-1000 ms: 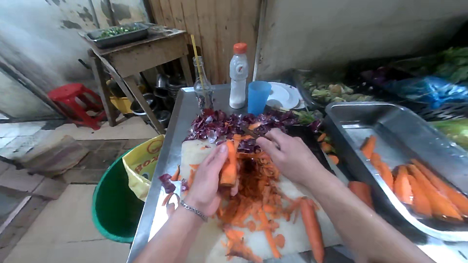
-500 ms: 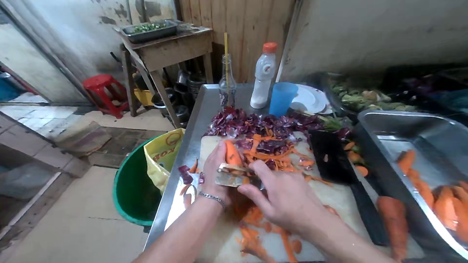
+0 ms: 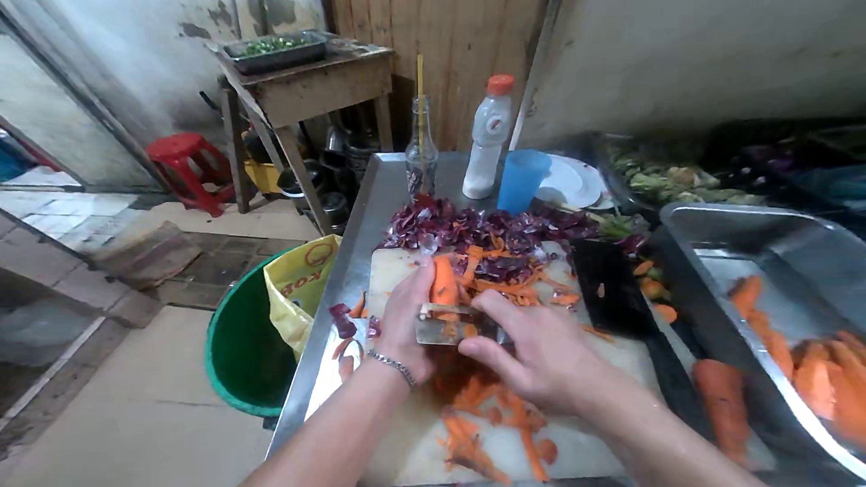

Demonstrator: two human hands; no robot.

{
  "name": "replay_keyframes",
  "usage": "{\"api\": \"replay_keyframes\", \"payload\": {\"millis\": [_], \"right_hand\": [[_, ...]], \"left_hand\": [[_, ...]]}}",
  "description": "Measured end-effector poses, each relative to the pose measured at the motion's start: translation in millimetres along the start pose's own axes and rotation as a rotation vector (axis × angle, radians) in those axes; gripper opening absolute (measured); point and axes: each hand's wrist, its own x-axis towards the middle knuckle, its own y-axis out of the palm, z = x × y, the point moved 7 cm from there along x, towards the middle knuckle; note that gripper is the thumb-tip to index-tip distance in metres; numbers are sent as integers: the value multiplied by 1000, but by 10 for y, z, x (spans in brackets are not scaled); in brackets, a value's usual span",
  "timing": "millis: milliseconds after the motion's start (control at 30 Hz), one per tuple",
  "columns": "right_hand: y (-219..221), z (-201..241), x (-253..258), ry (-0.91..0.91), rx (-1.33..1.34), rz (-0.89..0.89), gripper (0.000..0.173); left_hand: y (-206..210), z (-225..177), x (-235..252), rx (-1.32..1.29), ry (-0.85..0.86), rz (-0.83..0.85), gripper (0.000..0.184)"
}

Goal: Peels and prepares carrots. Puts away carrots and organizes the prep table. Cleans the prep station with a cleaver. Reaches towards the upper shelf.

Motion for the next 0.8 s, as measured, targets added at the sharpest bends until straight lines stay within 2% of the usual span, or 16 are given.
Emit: {"api": "replay_keyframes", "payload": {"millis": [167,267,367,433,533,633,800], "right_hand": [[-41,-55,7,-39,-32,-47,59],[-89,-248,53,121,-40,12,56],[-161,-586,53,327,-24,48,55],[-200,-672,23,391,5,31,56],[-156,-382,-3,271,39,28,56],[-36,-97,-1,108,36,56,60],[-98,-313,40,128,-45,17,60]], "left_hand": [[46,-5,-38,23,-15,12,48],[113,8,-87,94,-45,18,49],[236,66,-119,126,-43,172,52],[244,71,-102,134,-35,168,55],[109,75,-38,96,-68,-4,52],[27,51,-25,41,-53,-6,49],[133,56,-60,98,-115,17,51]]}}
